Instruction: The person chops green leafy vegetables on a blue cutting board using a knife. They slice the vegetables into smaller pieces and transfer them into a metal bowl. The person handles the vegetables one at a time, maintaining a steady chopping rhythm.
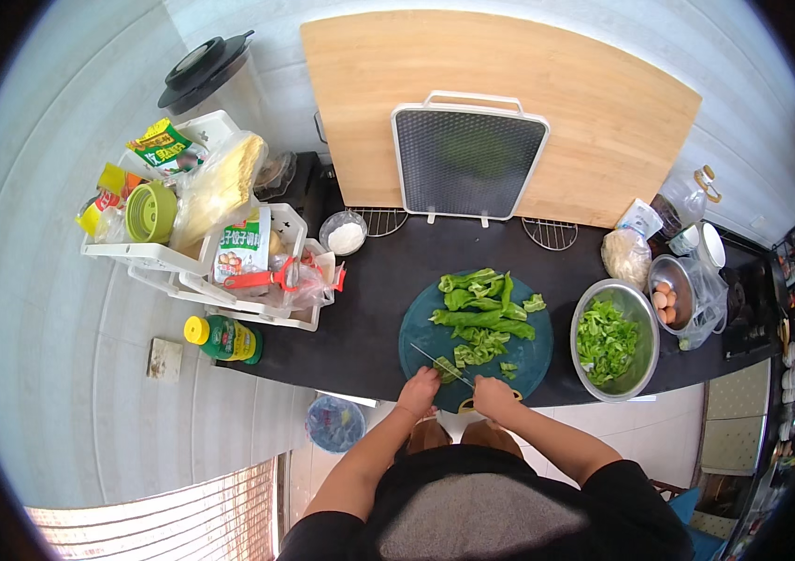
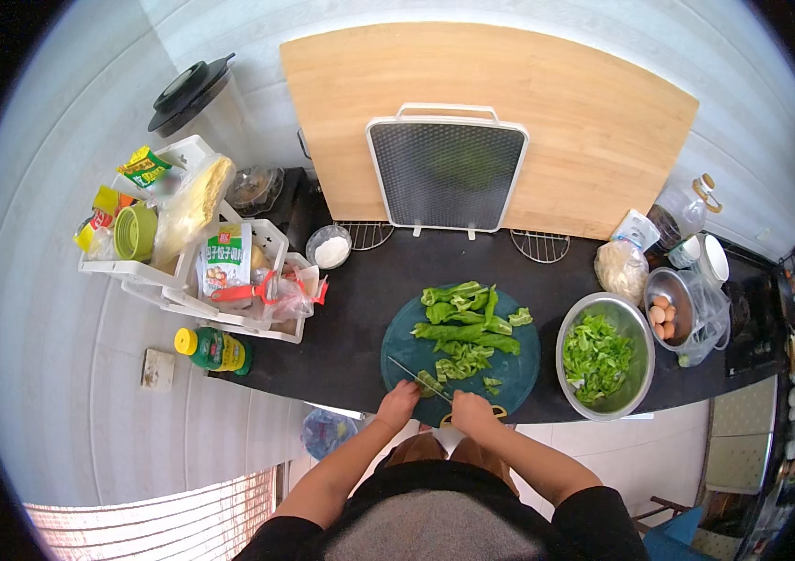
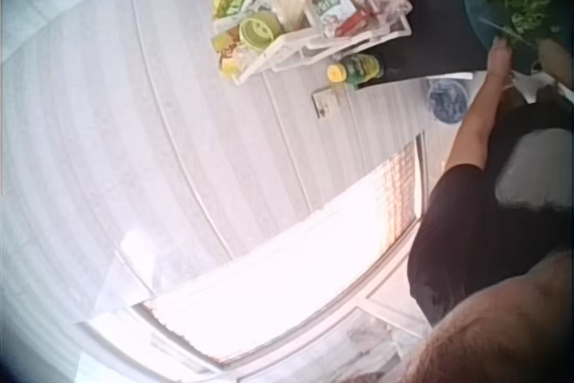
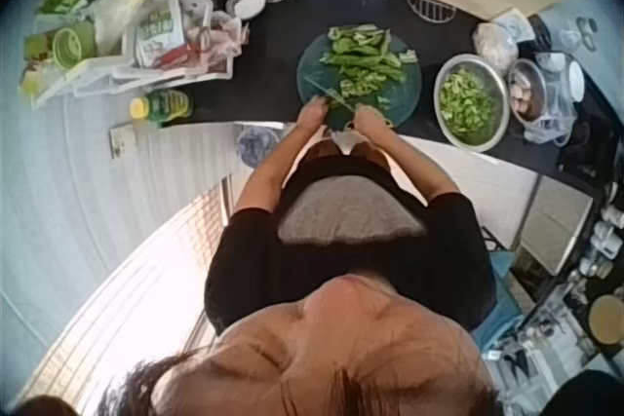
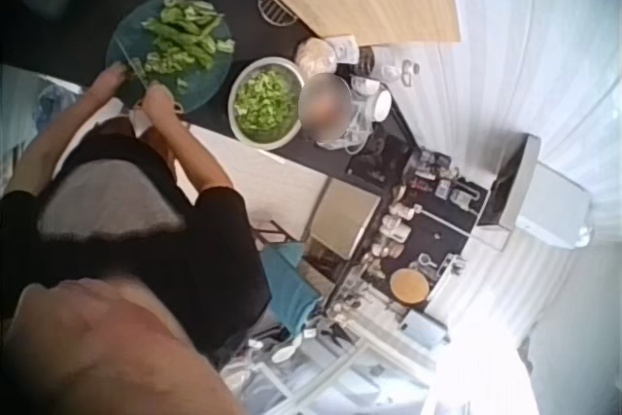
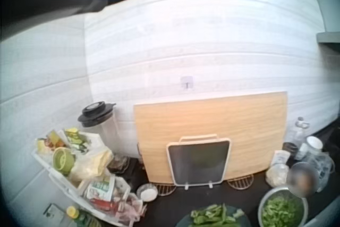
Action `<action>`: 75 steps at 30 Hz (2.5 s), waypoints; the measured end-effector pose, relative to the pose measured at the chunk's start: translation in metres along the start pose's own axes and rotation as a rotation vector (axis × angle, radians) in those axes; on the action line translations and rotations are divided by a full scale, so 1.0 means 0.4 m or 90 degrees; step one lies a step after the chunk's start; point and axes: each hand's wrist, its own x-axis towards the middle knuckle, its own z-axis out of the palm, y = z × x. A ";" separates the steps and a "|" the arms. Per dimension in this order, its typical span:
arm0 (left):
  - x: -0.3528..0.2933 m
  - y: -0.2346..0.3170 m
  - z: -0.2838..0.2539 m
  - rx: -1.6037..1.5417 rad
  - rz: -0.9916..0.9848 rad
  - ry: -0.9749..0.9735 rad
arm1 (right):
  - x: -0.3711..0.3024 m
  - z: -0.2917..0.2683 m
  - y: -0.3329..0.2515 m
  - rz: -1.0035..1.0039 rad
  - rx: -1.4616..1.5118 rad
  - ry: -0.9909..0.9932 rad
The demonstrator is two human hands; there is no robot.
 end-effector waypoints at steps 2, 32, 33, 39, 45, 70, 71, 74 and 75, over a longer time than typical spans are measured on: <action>0.004 0.003 0.000 0.005 -0.001 -0.005 | 0.010 0.003 -0.003 -0.011 -0.004 -0.002; 0.007 0.027 -0.034 -0.004 -0.097 0.012 | 0.090 0.083 -0.029 0.010 0.035 0.092; 0.002 0.023 -0.026 -0.019 -0.100 0.027 | 0.087 0.083 -0.022 0.018 0.061 0.102; -0.004 0.019 -0.001 -0.055 -0.137 0.068 | 0.007 -0.017 -0.038 0.040 0.083 0.087; 0.006 0.022 -0.001 -0.039 -0.146 0.069 | -0.011 0.009 -0.030 0.005 0.018 -0.010; 0.105 0.036 -0.035 -0.131 -0.305 0.206 | -0.064 -0.059 0.057 0.166 0.215 0.176; 0.119 0.034 -0.024 -0.133 -0.326 0.201 | -0.066 -0.066 0.064 0.193 0.237 0.168; 0.154 0.036 0.010 -0.100 -0.392 0.134 | -0.078 -0.070 0.079 0.228 0.254 0.172; 0.164 0.035 0.017 -0.102 -0.411 0.115 | -0.086 -0.072 0.076 0.221 0.238 0.177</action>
